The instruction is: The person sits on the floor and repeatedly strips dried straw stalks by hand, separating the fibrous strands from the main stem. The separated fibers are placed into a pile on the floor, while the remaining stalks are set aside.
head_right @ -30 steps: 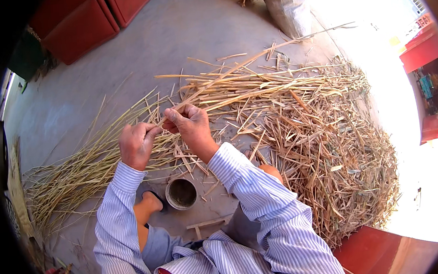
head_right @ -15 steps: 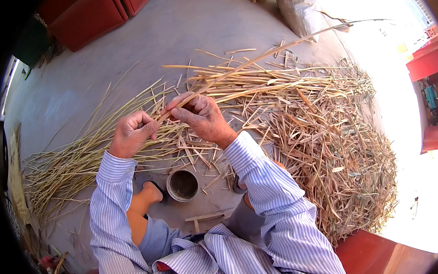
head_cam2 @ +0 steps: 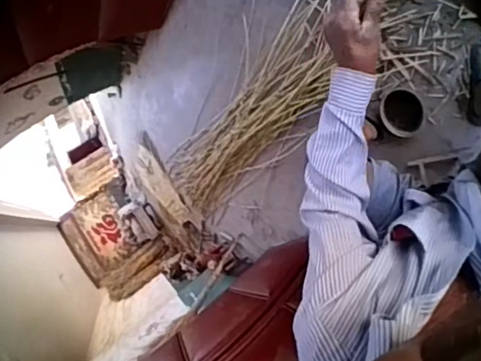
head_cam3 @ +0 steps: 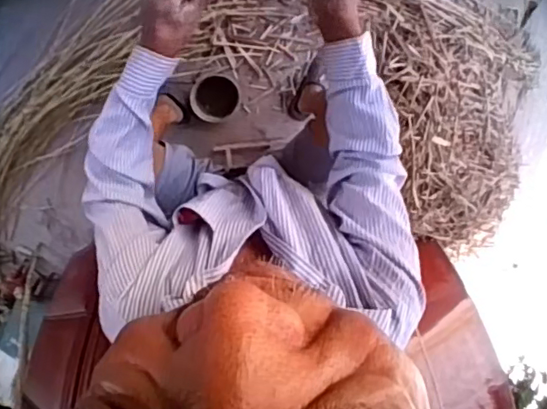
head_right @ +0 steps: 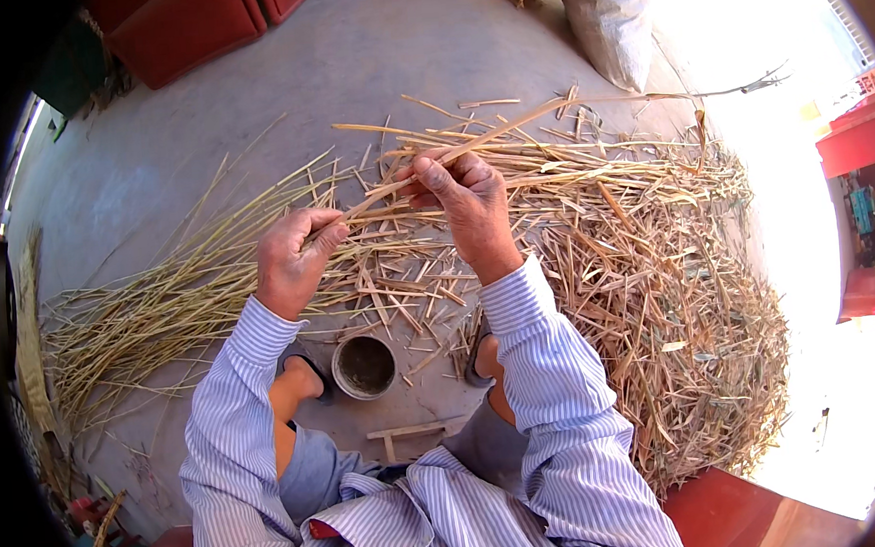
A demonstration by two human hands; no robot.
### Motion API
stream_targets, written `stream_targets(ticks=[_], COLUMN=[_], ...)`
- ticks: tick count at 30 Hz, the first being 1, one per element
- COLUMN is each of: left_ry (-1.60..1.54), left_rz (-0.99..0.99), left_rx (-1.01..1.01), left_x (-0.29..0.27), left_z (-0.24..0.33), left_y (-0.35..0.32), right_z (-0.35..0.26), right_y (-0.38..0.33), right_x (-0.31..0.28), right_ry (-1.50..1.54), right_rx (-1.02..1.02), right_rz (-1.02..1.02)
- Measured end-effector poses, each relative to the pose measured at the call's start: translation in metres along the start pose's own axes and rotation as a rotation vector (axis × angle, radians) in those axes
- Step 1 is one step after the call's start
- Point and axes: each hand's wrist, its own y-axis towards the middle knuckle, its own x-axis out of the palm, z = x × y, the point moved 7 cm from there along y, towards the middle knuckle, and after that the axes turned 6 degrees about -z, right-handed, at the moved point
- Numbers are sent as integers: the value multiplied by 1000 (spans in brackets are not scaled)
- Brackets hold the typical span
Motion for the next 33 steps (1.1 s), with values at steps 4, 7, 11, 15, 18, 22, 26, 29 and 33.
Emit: stream_targets(ticks=[4, 7, 11, 15, 18, 22, 26, 29, 33], left_ry=[-37, -411, -467, -471, -464, -60, 975, 134, -285], left_rz=[-8, -3, 135, 217, 397, 410, 201, -201, -258], left_rx=[-37, -269, -287, -283, -320, -281, 184, 21, -122], left_x=[6, 10, -1, -6, -27, -86, -42, 7, 49], left_z=[-5, -29, -36, -39, -53, -72, -15, -28, -19], left_y=[4, 1, -1, 1, 4, 13, 25, 34, 35], right_z=[0, 4, 13, 15, 12, 4, 1, -1, 6], right_y=[-4, -4, -5, -3, 0, 5, 4, 4, 3], right_x=[4, 2, 5, 6, -9, -28, -17, -13, -7], right_ry=[-51, -82, -25, -32, -50, -39, -46, -43, -35], right_rx=[38, 73, 159, 212, 159, 121, 107, 69, 45], right_rz=[-14, -35, -29, -5, 92, 56, -13, -47, -124])
